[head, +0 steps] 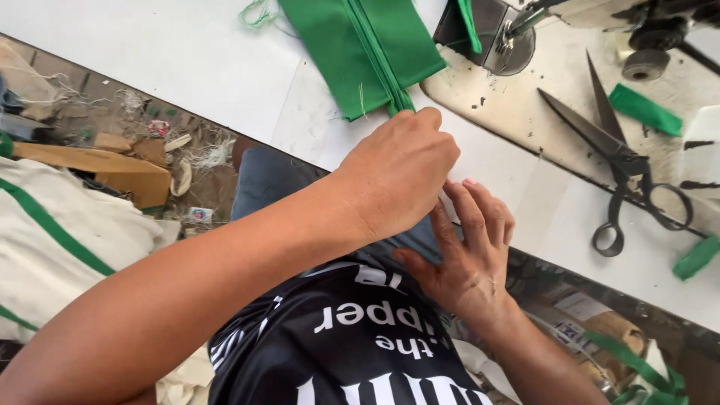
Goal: Using an industrial sewing machine to assemble green fabric bags and zippers, including trimming excess thread.
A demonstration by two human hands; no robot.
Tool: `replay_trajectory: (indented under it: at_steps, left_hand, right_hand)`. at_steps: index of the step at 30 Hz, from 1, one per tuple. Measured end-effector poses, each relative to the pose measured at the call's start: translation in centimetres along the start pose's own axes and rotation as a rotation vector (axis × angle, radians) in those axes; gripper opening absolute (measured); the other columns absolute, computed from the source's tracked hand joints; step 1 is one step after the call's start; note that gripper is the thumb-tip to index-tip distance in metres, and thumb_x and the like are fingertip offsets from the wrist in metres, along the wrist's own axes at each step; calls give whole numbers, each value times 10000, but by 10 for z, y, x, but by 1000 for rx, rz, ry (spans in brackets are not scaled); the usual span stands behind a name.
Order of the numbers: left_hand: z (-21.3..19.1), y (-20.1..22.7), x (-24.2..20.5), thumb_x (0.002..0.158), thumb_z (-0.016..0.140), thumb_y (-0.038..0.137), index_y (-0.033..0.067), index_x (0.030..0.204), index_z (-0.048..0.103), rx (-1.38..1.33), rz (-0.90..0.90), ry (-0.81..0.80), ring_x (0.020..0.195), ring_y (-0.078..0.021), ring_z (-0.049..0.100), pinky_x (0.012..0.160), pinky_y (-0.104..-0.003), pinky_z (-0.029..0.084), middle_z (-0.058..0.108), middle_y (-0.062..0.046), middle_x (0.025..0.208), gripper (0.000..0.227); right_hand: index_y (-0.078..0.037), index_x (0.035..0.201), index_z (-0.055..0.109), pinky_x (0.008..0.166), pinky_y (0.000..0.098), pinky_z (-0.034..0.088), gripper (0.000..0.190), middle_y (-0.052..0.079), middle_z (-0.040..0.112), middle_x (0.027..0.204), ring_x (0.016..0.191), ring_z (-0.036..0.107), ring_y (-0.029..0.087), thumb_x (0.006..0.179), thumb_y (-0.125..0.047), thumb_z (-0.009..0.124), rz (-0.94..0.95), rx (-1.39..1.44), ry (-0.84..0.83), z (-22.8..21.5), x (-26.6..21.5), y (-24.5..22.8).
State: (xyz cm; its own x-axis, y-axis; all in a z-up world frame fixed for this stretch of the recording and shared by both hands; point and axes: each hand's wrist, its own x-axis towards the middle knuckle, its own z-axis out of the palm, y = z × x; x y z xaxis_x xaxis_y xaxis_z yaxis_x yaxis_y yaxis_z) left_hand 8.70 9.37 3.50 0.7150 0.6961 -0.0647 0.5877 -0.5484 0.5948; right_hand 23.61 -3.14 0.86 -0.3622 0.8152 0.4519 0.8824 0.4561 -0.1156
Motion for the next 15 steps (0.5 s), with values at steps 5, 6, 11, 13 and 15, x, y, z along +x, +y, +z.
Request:
replay_trajectory:
  at_steps: [5,6,11,13,15]
  left_hand:
    - [-1,-1,0,796,634,-6,81,688,620,-3,-10,0,804,-366,566,544,-481,484,557,-131,903,140]
    - [1,-2,0,790,639,5,83,668,601,-2,-8,12,793,-366,553,536,-494,462,552,-131,891,149]
    - [2,3,-4,838,604,34,83,814,590,-38,14,77,798,-342,520,627,-481,457,512,-113,929,57]
    - [-1,7,-6,817,612,5,77,835,593,-62,3,79,777,-336,521,651,-472,455,508,-109,915,77]
    - [-3,11,-7,808,564,-10,59,719,557,-120,-27,114,634,-396,559,548,-524,405,608,-132,691,114]
  right_hand:
    - [-35,1253,720,1023,492,453,579,171,622,1366,1261,572,371,1009,-545,596,12,-57,-25,-7,11,-3]
    - [-33,1267,720,1027,502,471,539,163,621,1378,1252,579,371,1011,-504,665,-4,-72,-33,-8,11,-2]
    - [-31,1235,722,1006,493,474,489,139,666,1302,1209,628,353,1003,-462,732,-39,-161,-47,-12,16,0]
    - [-21,1206,733,991,487,477,457,142,684,1266,1199,640,350,1004,-430,737,-56,-176,-39,-10,16,1]
    - [-11,1179,736,983,491,490,402,140,691,1241,1195,644,344,1031,-379,667,-75,-182,3,-7,15,2]
